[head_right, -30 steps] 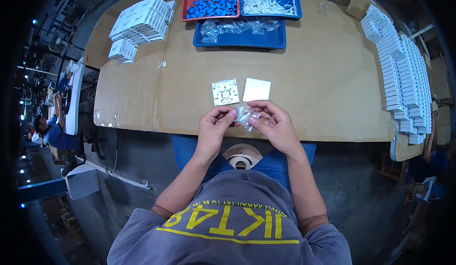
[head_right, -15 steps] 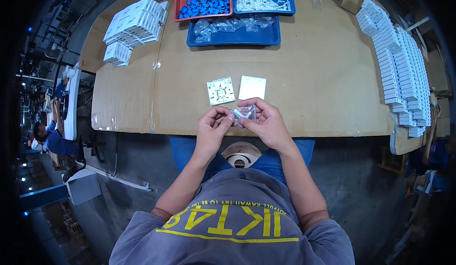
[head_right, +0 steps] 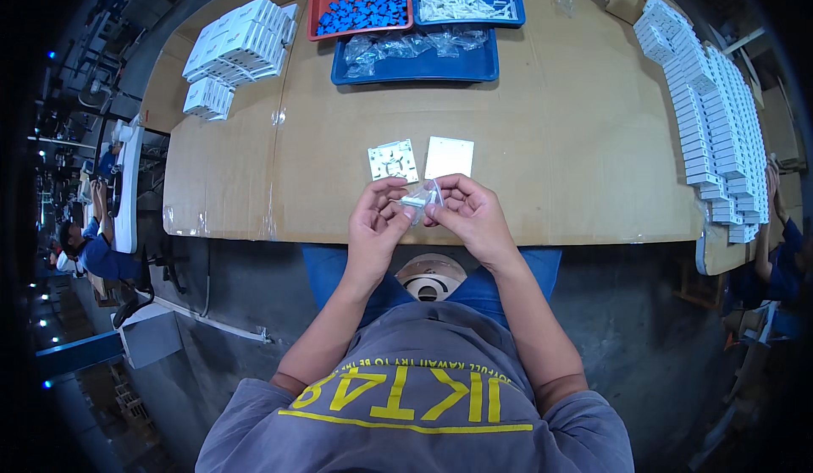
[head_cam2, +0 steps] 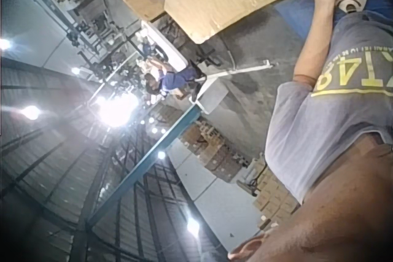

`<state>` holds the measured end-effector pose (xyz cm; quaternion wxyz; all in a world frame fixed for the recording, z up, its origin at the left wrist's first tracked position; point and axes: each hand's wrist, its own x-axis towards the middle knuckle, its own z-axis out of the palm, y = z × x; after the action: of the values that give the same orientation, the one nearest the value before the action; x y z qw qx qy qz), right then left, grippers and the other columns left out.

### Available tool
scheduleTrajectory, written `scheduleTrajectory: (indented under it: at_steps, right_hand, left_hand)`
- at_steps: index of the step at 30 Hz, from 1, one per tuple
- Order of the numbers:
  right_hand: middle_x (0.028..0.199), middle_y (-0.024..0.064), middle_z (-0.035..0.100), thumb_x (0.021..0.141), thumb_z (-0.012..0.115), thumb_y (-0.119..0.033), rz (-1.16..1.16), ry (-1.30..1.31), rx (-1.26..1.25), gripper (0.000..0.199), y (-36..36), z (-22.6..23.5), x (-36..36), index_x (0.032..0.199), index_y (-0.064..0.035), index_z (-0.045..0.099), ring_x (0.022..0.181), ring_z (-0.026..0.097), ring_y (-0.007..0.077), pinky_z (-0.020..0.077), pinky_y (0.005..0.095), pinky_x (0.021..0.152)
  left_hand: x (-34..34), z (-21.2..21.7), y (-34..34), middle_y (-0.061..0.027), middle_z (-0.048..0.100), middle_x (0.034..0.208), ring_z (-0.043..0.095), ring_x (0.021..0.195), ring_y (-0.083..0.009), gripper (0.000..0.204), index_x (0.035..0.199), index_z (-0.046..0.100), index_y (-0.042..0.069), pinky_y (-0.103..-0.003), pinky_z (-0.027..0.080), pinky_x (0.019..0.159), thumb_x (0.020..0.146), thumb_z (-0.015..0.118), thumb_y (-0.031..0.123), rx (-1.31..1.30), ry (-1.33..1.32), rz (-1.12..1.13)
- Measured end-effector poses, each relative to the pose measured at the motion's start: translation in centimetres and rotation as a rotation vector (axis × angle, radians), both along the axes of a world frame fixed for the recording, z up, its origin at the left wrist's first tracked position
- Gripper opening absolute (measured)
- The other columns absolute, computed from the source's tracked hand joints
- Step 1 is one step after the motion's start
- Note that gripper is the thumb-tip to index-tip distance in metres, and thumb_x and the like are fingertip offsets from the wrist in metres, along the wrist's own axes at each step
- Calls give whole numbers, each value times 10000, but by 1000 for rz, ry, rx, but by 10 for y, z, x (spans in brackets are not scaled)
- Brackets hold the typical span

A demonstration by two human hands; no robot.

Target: The person assembles electronic components by hand, placing blue plastic connectors, white plastic pins, and instruction sheets into plastic baggies, then packaging the baggies into small cardboard boxes.

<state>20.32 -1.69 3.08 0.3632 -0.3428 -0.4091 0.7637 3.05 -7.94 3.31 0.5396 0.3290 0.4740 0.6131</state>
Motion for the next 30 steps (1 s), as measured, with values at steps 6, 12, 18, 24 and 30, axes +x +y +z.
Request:
scheduleTrajectory:
  at_steps: [6,12,18,24,30]
  right_hand:
    - [1048,114,690,952,653,57,-15,22,1,320,0,7,-3,1261,49,568,936,713,166,602,297,851]
    - [1117,136,672,952,619,82,-18,63,-14,409,1,19,-3,1352,38,548,969,725,186,608,298,861]
    - [1132,121,649,959,611,82,4,-1,14,348,1,11,-3,1302,35,576,968,717,160,605,277,862]
    - [1023,69,657,955,628,79,5,-15,69,278,3,0,-1,1230,40,604,937,689,112,593,253,868]
    - [1002,59,657,951,636,77,-2,-28,42,272,3,-2,1,1219,41,611,918,683,105,591,254,858]
  left_hand:
    - [-3,-5,2,-60,668,1100,636,996,-91,301,1255,605,-5,-237,503,916,974,708,35,-46,-35,17]
    - [-6,2,3,-65,669,1119,649,1041,-110,296,1262,605,-5,-250,509,954,984,697,39,-62,-86,-14]
    - [-5,-6,3,-82,626,1191,617,1108,-114,357,1312,570,-7,-264,504,983,967,660,-26,-12,-82,-17]
    - [-5,-2,2,-86,611,1214,615,1093,-117,392,1328,562,-12,-267,505,988,951,669,-33,-61,-96,-43]
    - [-7,3,4,-77,609,1193,625,1077,-106,390,1306,569,-33,-244,520,950,933,678,-64,-75,-42,-110]
